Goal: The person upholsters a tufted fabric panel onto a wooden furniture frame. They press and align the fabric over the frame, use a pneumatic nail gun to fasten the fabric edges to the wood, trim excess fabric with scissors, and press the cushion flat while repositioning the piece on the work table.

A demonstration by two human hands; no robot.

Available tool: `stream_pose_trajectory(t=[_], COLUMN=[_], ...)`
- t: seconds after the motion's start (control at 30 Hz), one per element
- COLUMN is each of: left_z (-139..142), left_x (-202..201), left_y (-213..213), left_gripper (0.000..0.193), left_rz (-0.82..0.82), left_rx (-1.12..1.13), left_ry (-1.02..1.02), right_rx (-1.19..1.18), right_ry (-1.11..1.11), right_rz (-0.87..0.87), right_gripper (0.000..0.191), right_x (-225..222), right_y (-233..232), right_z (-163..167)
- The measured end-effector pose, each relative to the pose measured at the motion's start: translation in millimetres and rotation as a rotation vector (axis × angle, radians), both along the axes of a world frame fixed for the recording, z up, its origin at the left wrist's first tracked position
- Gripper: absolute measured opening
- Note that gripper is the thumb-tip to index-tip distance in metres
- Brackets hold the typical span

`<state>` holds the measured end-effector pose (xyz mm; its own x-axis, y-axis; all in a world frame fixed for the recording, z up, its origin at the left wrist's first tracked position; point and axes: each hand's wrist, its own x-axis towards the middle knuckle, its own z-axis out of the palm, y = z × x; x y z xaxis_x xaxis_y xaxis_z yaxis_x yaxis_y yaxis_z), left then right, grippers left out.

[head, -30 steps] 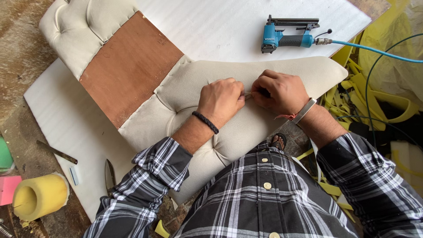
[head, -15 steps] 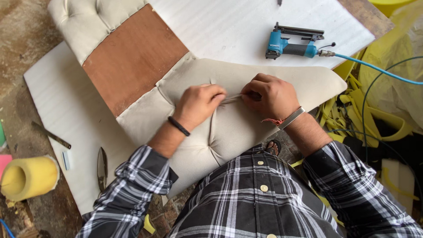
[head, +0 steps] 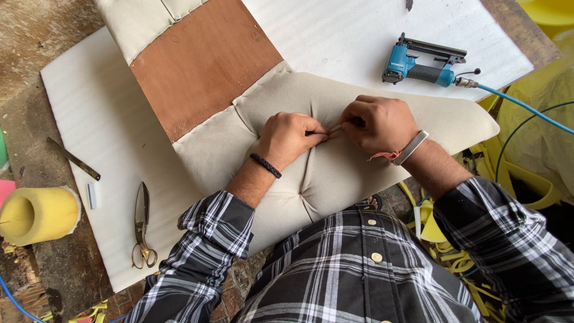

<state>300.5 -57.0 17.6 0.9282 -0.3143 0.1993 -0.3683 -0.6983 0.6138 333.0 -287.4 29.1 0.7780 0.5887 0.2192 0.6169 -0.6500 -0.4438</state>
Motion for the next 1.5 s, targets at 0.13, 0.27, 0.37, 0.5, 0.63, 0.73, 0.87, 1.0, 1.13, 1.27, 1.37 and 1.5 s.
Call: stream_pose_trajectory(t=[0.13, 0.27, 0.37, 0.5, 0.63, 0.73, 0.87, 1.0, 1.13, 1.27, 1.37, 1.5], left_z=[-0.8, -2.7, -7.4, -14.8, -13.5, -9.6, -9.5, -7.3, 1.5, 4.4, 3.1, 3.7], left_x=[6.0, 11.4, 8.3, -2.6, -8.5, -12.7, -13.1, -6.0, -13.9, -12.8, 1.7, 23.5], left_y=[-4.7, -12.3, -15.6, -12.8, -6.8, -3.6, -3.7, 1.8, 3.5, -25.9, -52.7, -72.2], left_gripper=[0.011, 0.011, 0.007, 0.014, 0.018, 0.016, 0.015, 0.009, 0.007, 0.020, 0.015, 0.013], left_rz=[-0.010, 0.024, 0.033, -0.060, -0.175, -0.067, -0.099, -0.274, -0.372, -0.240, -0.314, -0.392], left_rx=[0.063, 0.095, 0.108, 0.106, 0.195, 0.045, 0.044, 0.215, 0.014, -0.093, 0.073, 0.303], left_ry=[0.051, 0.080, -0.041, -0.292, -0.364, -0.255, -0.240, -0.276, -0.326, -0.214, -0.259, -0.108], right_rx=[0.082, 0.133, 0.132, 0.121, 0.057, 0.035, 0.048, 0.178, 0.326, 0.377, 0.396, 0.312], right_ry=[0.030, 0.047, 0.040, 0.021, -0.145, -0.264, -0.314, -0.129, 0.079, 0.201, 0.242, 0.227], right_rz=[-0.090, -0.075, -0.052, -0.031, 0.025, 0.076, 0.232, 0.132, -0.248, -0.405, -0.416, -0.350], right_gripper=[0.013, 0.014, 0.014, 0.015, 0.016, 0.014, 0.013, 0.016, 0.013, 0.013, 0.014, 0.013], right_x=[-5.8, -7.4, -7.3, -11.0, -18.8, -20.5, -16.5, -22.3, -58.4, -60.7, -55.4, -54.0], right_y=[0.9, -0.9, -3.1, -1.7, 9.9, 12.6, 4.4, -15.1, -52.0, -59.9, -59.4, -60.9], right_z=[-9.7, -13.6, -10.6, -0.8, 2.2, -1.4, -6.6, -4.6, -4.0, -17.6, -23.5, -21.1])
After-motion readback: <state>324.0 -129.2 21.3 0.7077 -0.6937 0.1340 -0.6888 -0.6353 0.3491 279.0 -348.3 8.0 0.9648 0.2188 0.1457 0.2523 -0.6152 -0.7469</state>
